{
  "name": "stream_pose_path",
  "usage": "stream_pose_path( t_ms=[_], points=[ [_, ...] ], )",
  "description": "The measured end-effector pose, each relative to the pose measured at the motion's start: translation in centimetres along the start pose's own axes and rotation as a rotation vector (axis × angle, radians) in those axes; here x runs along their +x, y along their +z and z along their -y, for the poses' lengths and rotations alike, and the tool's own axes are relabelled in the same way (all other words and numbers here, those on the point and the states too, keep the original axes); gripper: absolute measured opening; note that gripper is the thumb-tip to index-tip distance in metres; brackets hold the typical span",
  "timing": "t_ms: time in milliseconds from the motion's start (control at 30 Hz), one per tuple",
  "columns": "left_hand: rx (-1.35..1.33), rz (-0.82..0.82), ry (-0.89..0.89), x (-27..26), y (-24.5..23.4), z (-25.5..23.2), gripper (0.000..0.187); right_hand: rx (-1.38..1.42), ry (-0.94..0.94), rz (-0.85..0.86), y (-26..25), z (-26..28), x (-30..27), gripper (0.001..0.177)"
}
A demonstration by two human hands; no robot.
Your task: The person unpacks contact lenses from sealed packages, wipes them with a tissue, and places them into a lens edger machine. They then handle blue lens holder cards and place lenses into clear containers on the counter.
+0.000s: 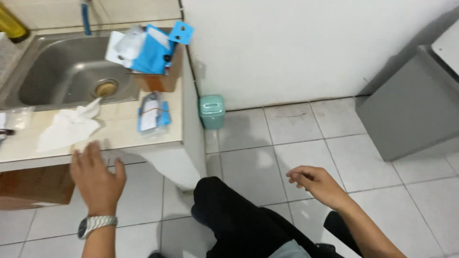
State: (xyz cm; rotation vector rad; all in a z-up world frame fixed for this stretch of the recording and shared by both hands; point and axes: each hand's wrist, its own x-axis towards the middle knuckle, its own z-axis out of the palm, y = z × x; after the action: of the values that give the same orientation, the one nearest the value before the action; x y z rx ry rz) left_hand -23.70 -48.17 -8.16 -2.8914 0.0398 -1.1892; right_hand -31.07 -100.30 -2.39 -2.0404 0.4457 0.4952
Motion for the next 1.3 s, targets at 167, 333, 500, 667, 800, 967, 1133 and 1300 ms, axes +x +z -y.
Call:
stream_pose_path(
  t_ms=[167,333,500,667,800,967,1133,1300],
  points=[
    [-0.078,-0.174,-0.057,-3.6,-0.7,-14.0,0.057,-0.114,-0.201,0.102,-12.5,-6.5,0.4,0.029],
    [-0.318,-0.121,-0.124,-4.8,6.1,-33.3,0.054,-0.220,-0.418,-0.006,-33.6,-17.7,2.8,0.034],
    [-0.701,0.525,-0.272,-1.4,3.5,-54.8,0.061,-0.024,-0.132,-0.691,-58.1,-28.6,6.8,0.026],
    [-0.725,0.779,-0.355,0.7,1.8,-69.5,0.059,-0.238,-0.073,-0.957,-82.1,-40.9,12.0,0.051],
    [-0.828,0.921,-0.533,2.6,0.3,-81.6,0.057,-0.271,0.113,-0.968,-93.6,-43.9,13.0,0.063],
    [-0.952,0.960,-0.486,5.3,-1.3,-98.1,0.045,-0.449,0.232,-0.873,-105.7,-50.1,18.9,0.073],
    [-1.012,0.855,-0.129,9.3,-3.4,-114.3,0.039,-0.472,0.214,-0.872,-109.4,-51.0,19.3,0.074],
    [-1.092,0.319,0.356,15.0,-6.6,-130.6,0.018,-0.769,-0.131,-0.914,-113.3,-54.2,20.1,0.046]
  ],
)
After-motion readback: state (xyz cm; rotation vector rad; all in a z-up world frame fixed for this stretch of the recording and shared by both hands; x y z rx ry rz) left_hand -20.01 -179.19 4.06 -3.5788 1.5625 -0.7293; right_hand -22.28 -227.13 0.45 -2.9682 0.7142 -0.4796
